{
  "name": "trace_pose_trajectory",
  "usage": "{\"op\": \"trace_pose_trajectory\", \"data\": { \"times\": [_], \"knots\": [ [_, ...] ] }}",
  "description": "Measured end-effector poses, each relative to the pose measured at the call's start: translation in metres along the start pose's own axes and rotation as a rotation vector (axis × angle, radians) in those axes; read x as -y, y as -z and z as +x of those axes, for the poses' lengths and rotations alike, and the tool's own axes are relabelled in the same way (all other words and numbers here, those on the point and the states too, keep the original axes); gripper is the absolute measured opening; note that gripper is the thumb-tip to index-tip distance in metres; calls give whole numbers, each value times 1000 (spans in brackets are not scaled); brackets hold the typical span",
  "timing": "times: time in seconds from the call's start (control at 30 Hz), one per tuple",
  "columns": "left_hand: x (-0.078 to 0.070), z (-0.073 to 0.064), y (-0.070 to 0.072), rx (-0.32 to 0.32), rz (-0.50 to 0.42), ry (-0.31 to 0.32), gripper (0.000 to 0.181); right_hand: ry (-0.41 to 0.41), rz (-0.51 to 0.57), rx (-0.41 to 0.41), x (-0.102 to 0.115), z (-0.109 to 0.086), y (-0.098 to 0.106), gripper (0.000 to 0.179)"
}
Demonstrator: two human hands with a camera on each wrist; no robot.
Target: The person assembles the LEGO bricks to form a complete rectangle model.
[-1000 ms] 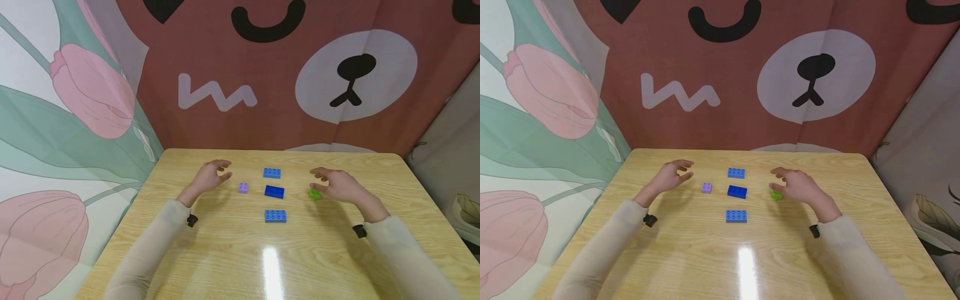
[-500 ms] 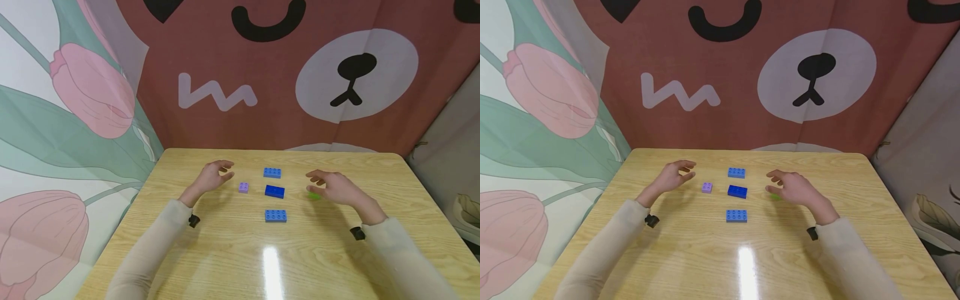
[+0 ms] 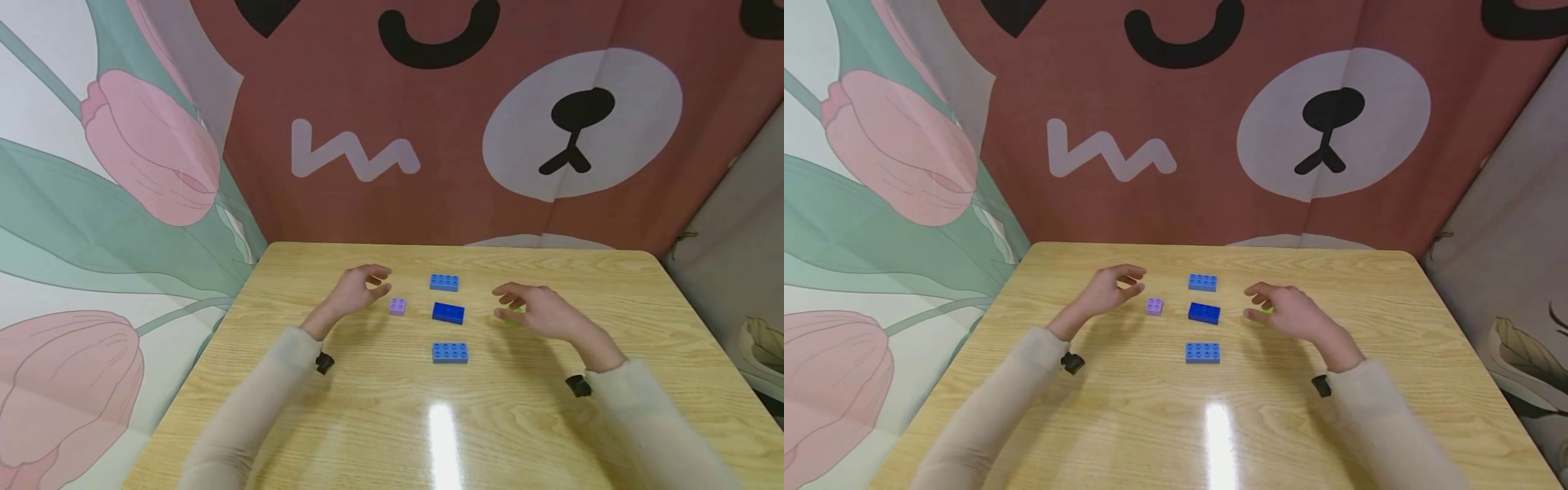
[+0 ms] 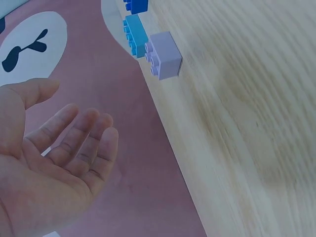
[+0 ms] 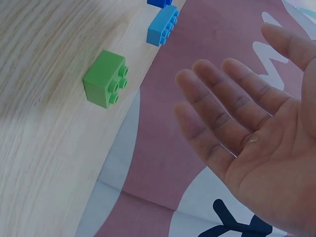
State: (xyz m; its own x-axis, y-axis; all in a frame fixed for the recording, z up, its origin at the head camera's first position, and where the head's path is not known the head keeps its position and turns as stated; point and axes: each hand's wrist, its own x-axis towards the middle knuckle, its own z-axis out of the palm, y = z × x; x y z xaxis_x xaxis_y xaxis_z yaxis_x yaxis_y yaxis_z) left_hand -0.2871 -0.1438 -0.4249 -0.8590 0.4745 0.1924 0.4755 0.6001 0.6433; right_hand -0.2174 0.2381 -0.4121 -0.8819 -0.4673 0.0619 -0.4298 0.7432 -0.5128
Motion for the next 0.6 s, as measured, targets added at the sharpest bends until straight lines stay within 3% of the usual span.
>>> {"op": "trace_pose_trajectory", "data": {
  "times": [0.6],
  "knots": [
    [-8,6,-24,63,-78,24,33,-19,60,35,4,1,-12,42]
  ]
}}
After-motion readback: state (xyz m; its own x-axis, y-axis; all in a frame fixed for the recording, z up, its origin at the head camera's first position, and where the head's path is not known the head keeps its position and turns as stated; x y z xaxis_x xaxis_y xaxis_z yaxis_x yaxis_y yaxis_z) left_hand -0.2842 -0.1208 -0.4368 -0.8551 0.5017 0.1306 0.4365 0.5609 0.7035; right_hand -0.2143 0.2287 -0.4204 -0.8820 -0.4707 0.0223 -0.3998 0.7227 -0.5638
